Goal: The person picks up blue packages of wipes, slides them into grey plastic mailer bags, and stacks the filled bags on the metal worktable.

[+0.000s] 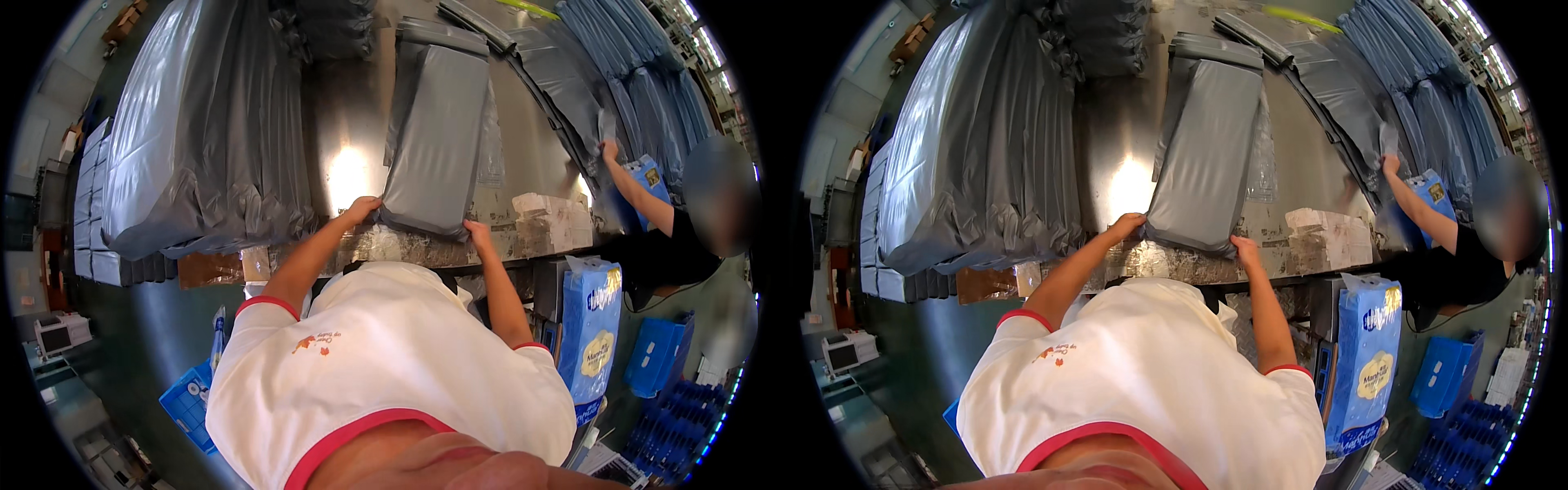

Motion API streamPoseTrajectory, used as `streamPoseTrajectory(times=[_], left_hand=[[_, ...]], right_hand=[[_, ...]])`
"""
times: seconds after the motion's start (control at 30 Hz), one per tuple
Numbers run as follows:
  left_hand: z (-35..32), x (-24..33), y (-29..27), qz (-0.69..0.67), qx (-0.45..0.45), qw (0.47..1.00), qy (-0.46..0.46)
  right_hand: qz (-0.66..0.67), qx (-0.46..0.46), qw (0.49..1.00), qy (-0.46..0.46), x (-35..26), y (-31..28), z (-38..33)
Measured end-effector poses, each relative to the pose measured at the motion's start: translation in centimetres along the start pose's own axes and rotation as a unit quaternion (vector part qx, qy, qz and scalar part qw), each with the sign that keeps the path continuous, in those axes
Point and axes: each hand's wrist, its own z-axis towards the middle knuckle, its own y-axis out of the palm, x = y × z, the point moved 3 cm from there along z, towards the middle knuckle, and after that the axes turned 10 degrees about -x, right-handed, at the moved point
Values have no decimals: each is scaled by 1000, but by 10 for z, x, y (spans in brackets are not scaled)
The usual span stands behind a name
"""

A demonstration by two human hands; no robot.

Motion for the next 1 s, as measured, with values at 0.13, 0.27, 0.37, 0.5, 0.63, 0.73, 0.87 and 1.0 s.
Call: streamPoseTrajectory(times=[0.13, 0.27, 0.37, 0.5, 0.63, 0.73, 0.87, 1.0], left_hand=[[22, -79, -57, 53, 266, 961, 56], [33, -6, 13, -300, 63, 951, 37], [-8, 43, 16, -266, 22, 964, 4], [-37, 100, 10, -244, -45, 965, 79], [-90, 154, 16, -188, -31, 972, 136], [-157, 175, 30, -131, 37, 966, 221], [-264, 203, 47, -21, 147, 952, 266], [-355, 230, 50, 129, 247, 870, 406]], right_hand=[[-112, 78, 989, -55, -1, 74, 76], [199, 128, 971, 34, 8, 49, 74], [377, -27, 921, 92, -74, 66, 34], [331, -181, 925, 46, -144, 62, 19], [343, -183, 921, -2, -185, 69, -3], [318, -187, 923, -112, -195, 87, -31], [281, -250, 899, -226, -253, 127, -80], [297, -337, 852, -268, -323, 171, -118]])
